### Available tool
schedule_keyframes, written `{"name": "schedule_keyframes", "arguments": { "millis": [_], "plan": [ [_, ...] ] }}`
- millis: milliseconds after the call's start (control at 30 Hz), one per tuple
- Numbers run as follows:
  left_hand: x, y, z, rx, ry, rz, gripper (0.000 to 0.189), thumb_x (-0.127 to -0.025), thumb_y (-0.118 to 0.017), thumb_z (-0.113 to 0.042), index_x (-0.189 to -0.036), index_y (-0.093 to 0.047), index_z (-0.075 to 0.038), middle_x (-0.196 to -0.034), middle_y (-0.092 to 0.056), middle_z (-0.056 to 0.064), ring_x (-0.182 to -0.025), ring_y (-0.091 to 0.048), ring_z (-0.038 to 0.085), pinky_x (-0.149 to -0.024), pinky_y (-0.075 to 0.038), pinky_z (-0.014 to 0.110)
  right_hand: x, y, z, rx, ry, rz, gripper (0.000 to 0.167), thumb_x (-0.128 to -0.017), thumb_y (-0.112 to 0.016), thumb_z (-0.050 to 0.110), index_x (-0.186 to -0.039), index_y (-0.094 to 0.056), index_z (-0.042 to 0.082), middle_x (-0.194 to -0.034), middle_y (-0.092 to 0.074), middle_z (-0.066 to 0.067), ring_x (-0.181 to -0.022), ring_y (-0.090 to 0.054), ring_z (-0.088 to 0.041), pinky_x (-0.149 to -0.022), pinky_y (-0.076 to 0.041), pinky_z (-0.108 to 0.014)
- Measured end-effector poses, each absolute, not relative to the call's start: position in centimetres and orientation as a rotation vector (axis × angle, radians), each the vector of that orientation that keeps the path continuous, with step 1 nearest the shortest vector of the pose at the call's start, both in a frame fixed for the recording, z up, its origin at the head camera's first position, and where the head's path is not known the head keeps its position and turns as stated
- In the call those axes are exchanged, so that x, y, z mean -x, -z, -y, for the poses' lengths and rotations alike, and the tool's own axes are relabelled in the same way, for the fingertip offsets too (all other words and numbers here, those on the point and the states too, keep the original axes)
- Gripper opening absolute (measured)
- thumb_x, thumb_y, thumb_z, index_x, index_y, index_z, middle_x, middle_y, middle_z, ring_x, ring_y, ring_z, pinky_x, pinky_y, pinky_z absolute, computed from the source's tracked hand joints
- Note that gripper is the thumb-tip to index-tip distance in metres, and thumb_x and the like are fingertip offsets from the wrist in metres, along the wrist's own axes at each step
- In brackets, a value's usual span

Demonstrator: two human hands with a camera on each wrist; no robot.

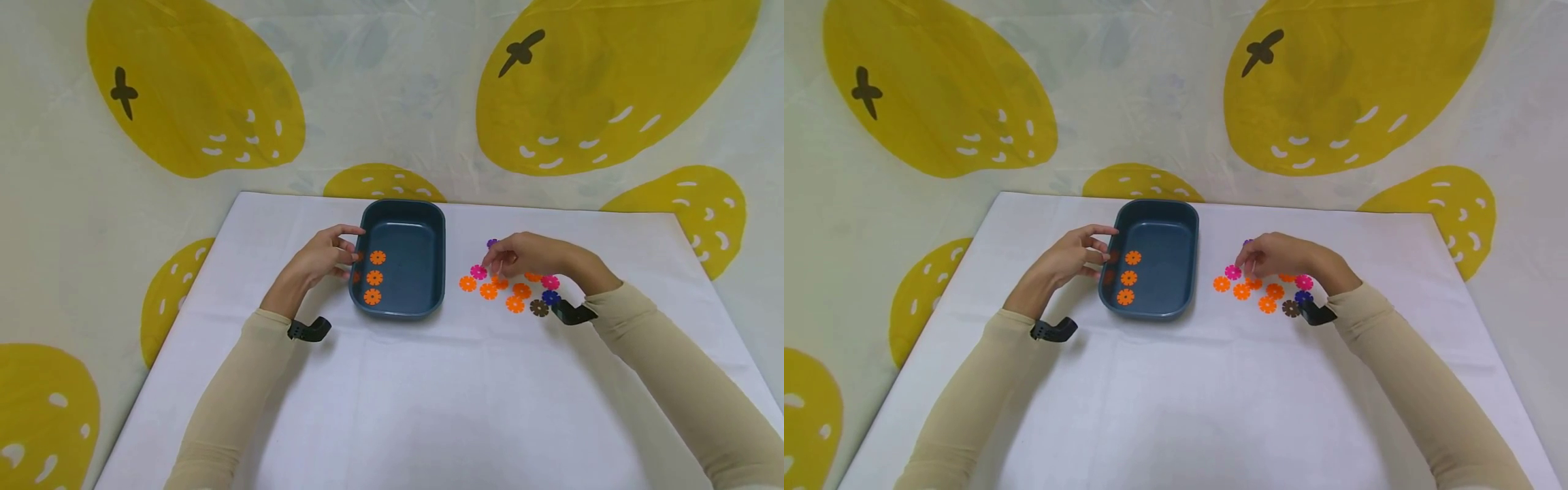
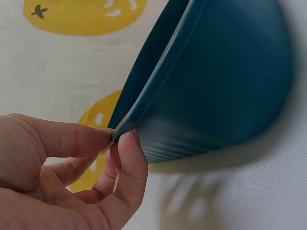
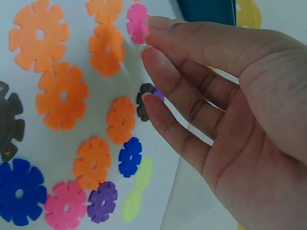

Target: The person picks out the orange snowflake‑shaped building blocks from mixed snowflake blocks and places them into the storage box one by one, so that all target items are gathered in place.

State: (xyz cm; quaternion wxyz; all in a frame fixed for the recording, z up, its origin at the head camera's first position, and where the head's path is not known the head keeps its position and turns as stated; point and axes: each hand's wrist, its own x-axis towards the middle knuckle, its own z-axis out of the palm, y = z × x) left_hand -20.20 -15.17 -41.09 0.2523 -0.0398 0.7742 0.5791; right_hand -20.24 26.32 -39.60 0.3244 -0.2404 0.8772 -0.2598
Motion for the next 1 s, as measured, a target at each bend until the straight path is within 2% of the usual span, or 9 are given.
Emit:
{"name": "schedule_keyframes", "arguments": {
  "millis": [233, 567, 1000],
  "plan": [
    [20.3, 41.0, 15.1, 0.111, -1.573, -2.105, 0.055, -0.095, -0.059, 0.004, -0.143, -0.054, -0.022, -0.109, -0.051, 0.012, -0.106, -0.06, 0.029, -0.07, -0.058, 0.038, 19.9, 40.3, -26.7, 0.577, 0.674, -2.319, 0.031, -0.094, -0.071, 0.007, -0.124, -0.068, 0.008, -0.107, -0.068, -0.006, -0.101, -0.06, -0.023, -0.086, -0.057, -0.037],
    [20.3, 41.1, 15.2, 0.118, -1.574, -2.102, 0.055, -0.095, -0.059, 0.005, -0.142, -0.054, -0.023, -0.109, -0.05, 0.011, -0.105, -0.061, 0.029, -0.068, -0.058, 0.036, 19.7, 41.5, -27.0, 0.587, 0.662, -2.379, 0.032, -0.088, -0.077, 0.005, -0.119, -0.07, 0.009, -0.108, -0.066, -0.007, -0.099, -0.059, -0.024, -0.078, -0.058, -0.029],
    [20.3, 41.2, 15.2, 0.112, -1.565, -2.111, 0.054, -0.095, -0.06, 0.003, -0.141, -0.055, -0.024, -0.109, -0.051, 0.011, -0.101, -0.059, 0.028, -0.07, -0.058, 0.038, 19.2, 42.1, -26.7, 0.608, 0.639, -2.449, 0.026, -0.085, -0.08, 0.002, -0.107, -0.068, 0.007, -0.099, -0.061, -0.009, -0.093, -0.056, -0.024, -0.076, -0.057, -0.03]
  ]
}}
